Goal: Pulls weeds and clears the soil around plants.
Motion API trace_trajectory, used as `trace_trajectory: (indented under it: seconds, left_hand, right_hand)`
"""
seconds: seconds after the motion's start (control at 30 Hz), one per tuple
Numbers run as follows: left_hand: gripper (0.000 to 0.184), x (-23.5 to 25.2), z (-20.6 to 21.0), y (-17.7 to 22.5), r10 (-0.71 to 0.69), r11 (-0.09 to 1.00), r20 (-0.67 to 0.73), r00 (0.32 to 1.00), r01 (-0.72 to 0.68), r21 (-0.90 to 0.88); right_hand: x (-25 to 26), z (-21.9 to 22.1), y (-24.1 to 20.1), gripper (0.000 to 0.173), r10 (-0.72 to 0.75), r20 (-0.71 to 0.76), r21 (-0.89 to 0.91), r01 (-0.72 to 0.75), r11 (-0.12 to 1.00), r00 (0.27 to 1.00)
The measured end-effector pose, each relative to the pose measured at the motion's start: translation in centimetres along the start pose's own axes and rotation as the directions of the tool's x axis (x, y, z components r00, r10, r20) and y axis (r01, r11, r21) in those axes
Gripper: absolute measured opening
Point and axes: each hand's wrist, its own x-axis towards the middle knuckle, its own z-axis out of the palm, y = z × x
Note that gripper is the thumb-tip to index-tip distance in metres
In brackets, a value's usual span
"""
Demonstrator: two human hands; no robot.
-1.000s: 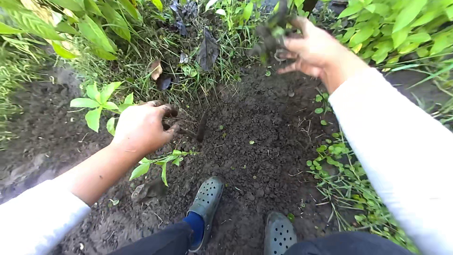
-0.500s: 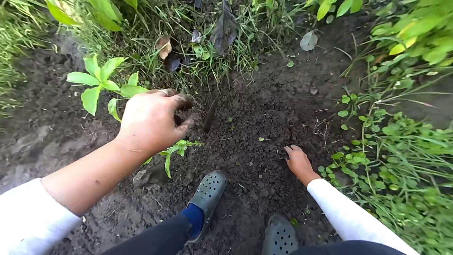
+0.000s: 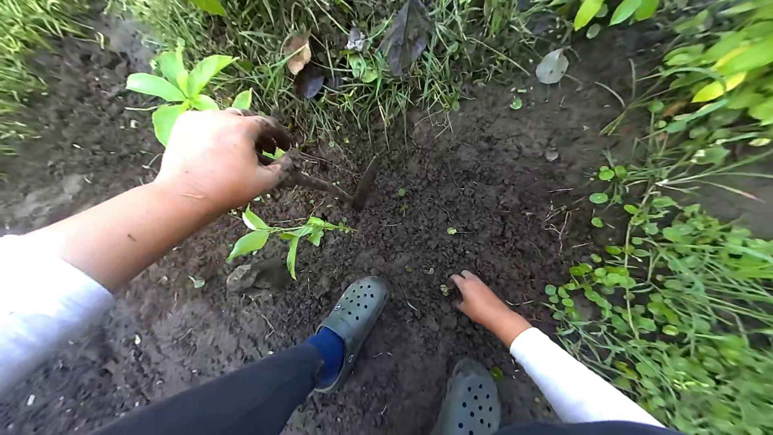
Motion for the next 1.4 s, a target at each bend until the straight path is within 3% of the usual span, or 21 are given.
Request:
trace_trajectory:
  seconds: [0.07, 0.17, 0.27, 0.5, 0.67, 0.83, 0.93, 1.0, 1.17, 1.3, 1.4]
  left_hand:
    - [0.030, -0.2, 0.1, 0.3, 0.027, 1.000, -0.016, 1.000, -0.027, -0.013]
    - [0.032, -0.4, 0.0, 1.3, 0.048, 0.998, -0.030, 0.998, -0.049, -0.030]
    - [0.034, -0.5, 0.2, 1.2, 0.065, 0.997, -0.046, 0.997, -0.067, -0.028]
    - [0.031, -0.6, -0.1, 1.4, 0.030, 0.999, -0.016, 0.999, -0.030, -0.042]
    - [0.033, -0.5, 0.1, 2.1, 0.069, 0.997, -0.061, 0.996, -0.072, -0.042]
    - [0.039, -0.5, 0.4, 3.0, 0.107, 0.994, -0.079, 0.991, -0.109, -0.021]
    - [0.039, -0.9, 0.7, 3.4, 0.134, 0.990, -0.096, 0.986, -0.137, -0.025]
    - [0.038, -1.2, 0.8, 3.6, 0.152, 0.987, -0.098, 0.984, -0.155, -0.029]
    - [0.037, -1.6, 1.3, 3.6, 0.174, 0.983, -0.124, 0.977, -0.179, -0.028]
    - [0.037, -1.8, 1.4, 4.1, 0.187, 0.981, -0.135, 0.973, -0.193, -0.033]
    - [0.037, -2.1, 1.5, 3.7, 0.202, 0.977, -0.142, 0.969, -0.210, -0.038]
  right_hand:
    - [0.3, 1.5, -0.8, 0.053, 0.015, 0.007, -0.075, -0.015, 0.997, 1.000]
    - [0.9, 2.2, -1.0, 0.031, -0.009, -0.035, -0.167, 0.003, 0.986, 0.999]
    - [1.1, 2.2, -0.7, 0.027, -0.033, -0.040, -0.194, 0.024, 0.981, 0.999]
    - [0.6, 2.3, 0.7, 0.026, -0.022, -0.235, 0.030, 0.030, 0.999, 0.972]
    - [0.8, -2.5, 0.8, 0.025, 0.027, -0.405, 0.227, 0.072, 0.971, 0.914]
    - [3.1, -1.1, -1.6, 0.045, -0.201, -0.254, -0.068, 0.190, 0.979, 0.946]
    - [4.7, 1.4, -2.9, 0.038, -0.196, -0.151, -0.234, 0.158, 0.959, 0.969]
    - [5.0, 1.5, -2.9, 0.027, -0.200, -0.160, -0.231, 0.160, 0.960, 0.967]
    - [4.9, 0.0, -4.8, 0.023, -0.222, -0.264, -0.053, 0.216, 0.975, 0.939]
    - [6.7, 1.7, -6.5, 0.047, -0.278, -0.119, -0.201, 0.251, 0.947, 0.953]
    - [7.4, 2.4, -6.8, 0.030, -0.381, -0.072, -0.248, 0.353, 0.902, 0.922]
